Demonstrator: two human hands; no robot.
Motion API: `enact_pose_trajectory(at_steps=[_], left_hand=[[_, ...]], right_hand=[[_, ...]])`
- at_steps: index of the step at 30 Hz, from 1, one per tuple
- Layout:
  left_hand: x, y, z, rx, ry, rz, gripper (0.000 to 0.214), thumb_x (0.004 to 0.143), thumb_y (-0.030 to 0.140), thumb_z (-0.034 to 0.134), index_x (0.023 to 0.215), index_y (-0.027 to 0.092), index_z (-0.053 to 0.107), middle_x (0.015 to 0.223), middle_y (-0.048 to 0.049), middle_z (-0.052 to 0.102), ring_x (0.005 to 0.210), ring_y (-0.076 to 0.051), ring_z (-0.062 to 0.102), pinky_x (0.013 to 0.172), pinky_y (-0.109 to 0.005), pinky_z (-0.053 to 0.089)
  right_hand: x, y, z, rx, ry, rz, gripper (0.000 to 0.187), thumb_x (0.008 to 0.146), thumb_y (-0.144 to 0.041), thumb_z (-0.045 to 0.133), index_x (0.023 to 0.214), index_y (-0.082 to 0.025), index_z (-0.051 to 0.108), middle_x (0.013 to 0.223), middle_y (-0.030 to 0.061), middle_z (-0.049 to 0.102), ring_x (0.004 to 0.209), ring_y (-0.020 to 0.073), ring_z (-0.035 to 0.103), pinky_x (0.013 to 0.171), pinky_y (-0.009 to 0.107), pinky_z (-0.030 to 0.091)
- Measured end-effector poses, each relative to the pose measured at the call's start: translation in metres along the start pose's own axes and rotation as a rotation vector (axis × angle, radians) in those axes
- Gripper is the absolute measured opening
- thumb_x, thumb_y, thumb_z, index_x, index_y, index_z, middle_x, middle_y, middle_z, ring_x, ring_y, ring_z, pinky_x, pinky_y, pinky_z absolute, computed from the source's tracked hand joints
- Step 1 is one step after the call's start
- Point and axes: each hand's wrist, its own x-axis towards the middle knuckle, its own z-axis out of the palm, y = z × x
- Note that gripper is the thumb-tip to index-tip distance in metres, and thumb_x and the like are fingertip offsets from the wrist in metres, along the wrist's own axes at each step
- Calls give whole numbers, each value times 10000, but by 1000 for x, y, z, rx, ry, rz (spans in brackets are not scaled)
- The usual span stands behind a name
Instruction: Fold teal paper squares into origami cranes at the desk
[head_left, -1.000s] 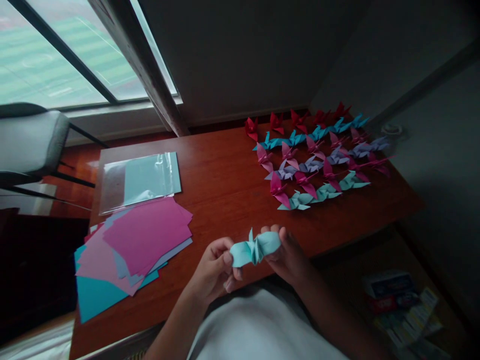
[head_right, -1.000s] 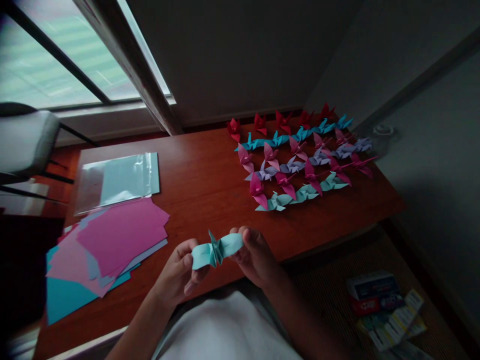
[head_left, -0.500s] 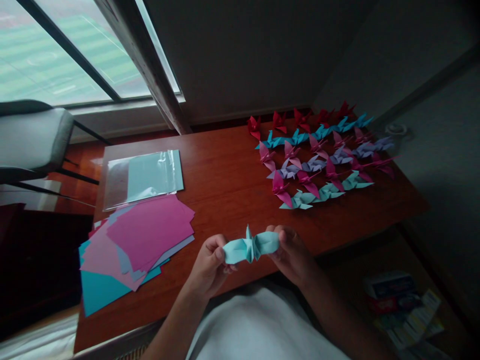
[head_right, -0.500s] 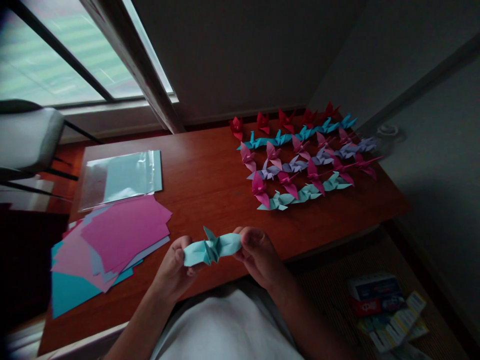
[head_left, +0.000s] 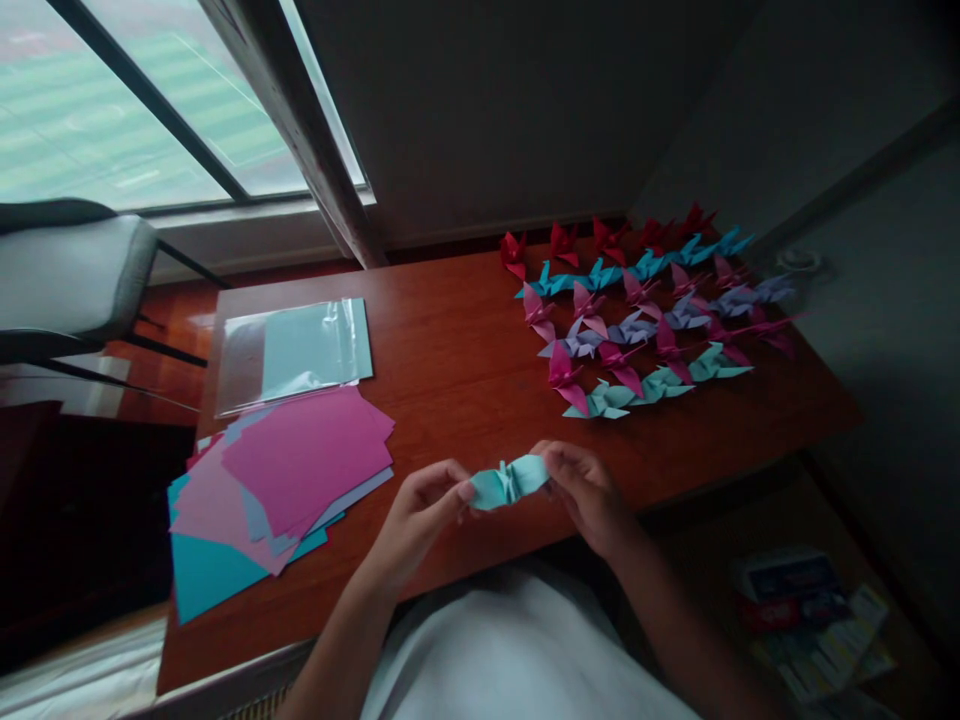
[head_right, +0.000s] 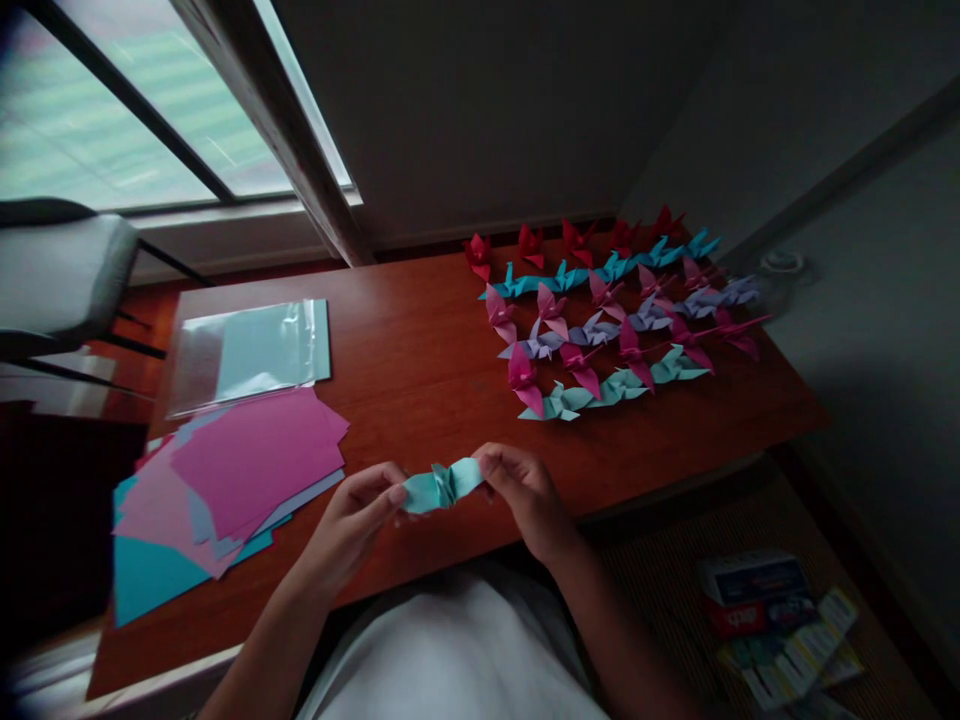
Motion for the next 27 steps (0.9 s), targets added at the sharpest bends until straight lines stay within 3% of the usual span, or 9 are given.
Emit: enact_pose_trajectory(at_steps=[3, 7, 13, 17, 21, 27], left_hand=[[3, 8, -5, 224, 21, 40, 316, 860, 437, 725, 744, 146, 692, 681, -8, 630, 634, -119, 515, 591, -204, 394], [5, 9, -8, 345, 22, 80, 289, 878, 420, 700, 782, 148, 710, 711, -4, 629, 669, -129, 513, 610, -208, 390], [6, 2, -10, 107, 154, 47, 323, 840, 448, 740, 731, 154, 661, 671, -5, 621, 624, -116, 520, 578, -192, 399], [7, 2, -10, -61, 164, 10, 355, 806, 470, 774, 714, 154, 642, 614, 11, 584, 568, -88, 485, 540, -169, 380], [6, 5, -8, -26, 78, -17, 322, 808, 437, 780, 727, 147, 663, 629, 5, 581, 578, -94, 493, 535, -177, 392], [8, 7, -10, 136, 8, -6, 245, 803, 366, 784, 868, 150, 689, 796, -24, 661, 745, -143, 593, 677, -217, 473]], right_hand=[[4, -4, -4, -226, 4, -69, 342, 944, -462, 616, 739, -192, 661, 698, -8, 535, 661, 136, 465, 633, 276, 355], [7, -5, -1, -374, 8, -135, 314, 942, -437, 617, 750, -195, 676, 745, 13, 594, 735, 167, 533, 691, 291, 389], [4, -5, 0, -298, -25, -40, 333, 929, -459, 620, 734, -191, 651, 682, -17, 528, 656, 135, 451, 629, 273, 344], [3, -4, -2, -277, -103, 33, 277, 909, -430, 650, 777, -187, 668, 730, -7, 574, 713, 142, 497, 674, 268, 373], [5, -2, -3, -298, -160, 99, 229, 886, -413, 674, 908, -190, 724, 845, 23, 675, 809, 175, 581, 741, 286, 422], [7, 1, 1, -417, -92, 55, 183, 879, -362, 681, 829, -193, 729, 769, 10, 670, 736, 162, 568, 685, 277, 418]])
